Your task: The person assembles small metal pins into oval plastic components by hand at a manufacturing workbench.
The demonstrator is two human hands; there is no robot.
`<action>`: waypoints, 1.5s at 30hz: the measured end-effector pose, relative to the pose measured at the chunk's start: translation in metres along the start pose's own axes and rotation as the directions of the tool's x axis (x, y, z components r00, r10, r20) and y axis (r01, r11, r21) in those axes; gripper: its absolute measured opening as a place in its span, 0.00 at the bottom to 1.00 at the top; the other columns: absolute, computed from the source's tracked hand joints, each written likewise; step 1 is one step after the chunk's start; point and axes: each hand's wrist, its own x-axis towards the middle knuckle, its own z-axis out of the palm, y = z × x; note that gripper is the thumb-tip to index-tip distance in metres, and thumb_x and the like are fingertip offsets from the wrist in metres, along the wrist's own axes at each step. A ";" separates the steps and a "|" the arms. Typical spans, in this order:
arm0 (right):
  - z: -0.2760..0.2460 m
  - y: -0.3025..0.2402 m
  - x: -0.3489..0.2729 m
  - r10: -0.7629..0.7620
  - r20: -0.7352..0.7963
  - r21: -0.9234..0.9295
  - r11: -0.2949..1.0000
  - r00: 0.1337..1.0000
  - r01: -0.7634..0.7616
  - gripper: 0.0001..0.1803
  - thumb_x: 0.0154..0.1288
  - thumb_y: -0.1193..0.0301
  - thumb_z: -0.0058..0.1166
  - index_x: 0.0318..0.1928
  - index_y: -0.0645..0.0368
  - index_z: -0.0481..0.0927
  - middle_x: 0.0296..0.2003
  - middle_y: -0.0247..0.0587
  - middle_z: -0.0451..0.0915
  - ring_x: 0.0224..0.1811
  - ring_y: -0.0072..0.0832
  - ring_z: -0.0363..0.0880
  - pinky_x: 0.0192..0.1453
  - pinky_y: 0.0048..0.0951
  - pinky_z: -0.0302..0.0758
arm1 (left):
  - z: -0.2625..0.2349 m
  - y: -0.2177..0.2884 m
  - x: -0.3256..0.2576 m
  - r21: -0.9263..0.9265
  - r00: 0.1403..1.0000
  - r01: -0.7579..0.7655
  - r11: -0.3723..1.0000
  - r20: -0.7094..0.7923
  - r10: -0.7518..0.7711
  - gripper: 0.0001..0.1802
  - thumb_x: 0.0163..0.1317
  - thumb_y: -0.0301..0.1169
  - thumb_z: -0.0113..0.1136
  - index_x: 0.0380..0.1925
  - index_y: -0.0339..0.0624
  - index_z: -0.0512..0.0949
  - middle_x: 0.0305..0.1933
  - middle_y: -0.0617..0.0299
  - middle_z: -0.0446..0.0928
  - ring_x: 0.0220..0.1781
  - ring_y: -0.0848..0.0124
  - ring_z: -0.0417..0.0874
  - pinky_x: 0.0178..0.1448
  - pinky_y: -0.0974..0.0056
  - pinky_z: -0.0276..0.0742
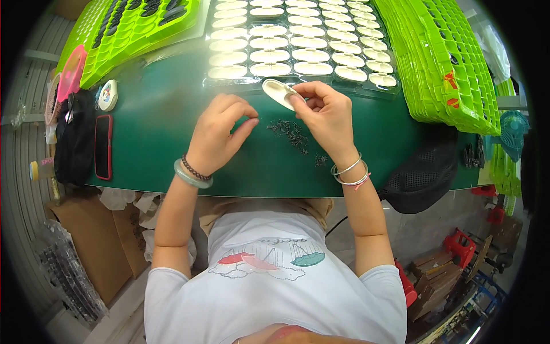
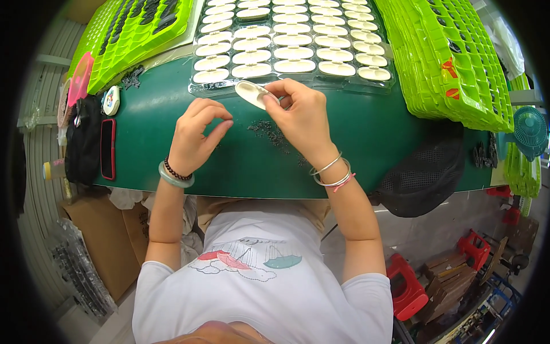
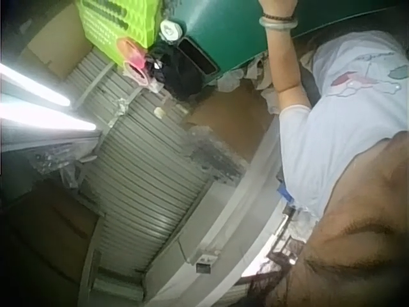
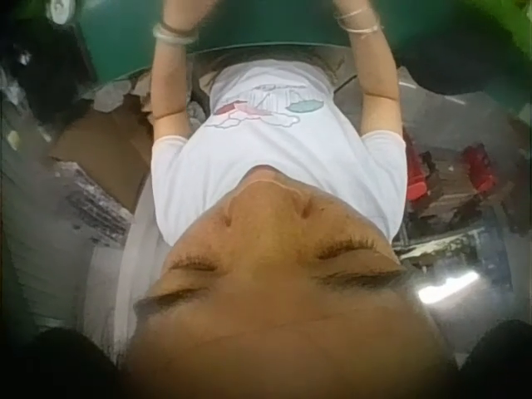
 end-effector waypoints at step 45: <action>0.016 0.001 -0.011 -0.541 -0.068 -0.373 0.793 0.838 0.482 0.08 0.52 0.80 0.65 0.33 0.61 0.80 0.23 0.35 0.78 0.19 0.23 0.77 0.21 0.22 0.73 | 0.041 0.030 0.021 -0.139 0.913 0.126 0.982 -0.371 -0.170 0.04 0.54 0.20 0.66 0.30 0.35 0.81 0.32 0.59 0.82 0.32 0.70 0.80 0.32 0.68 0.72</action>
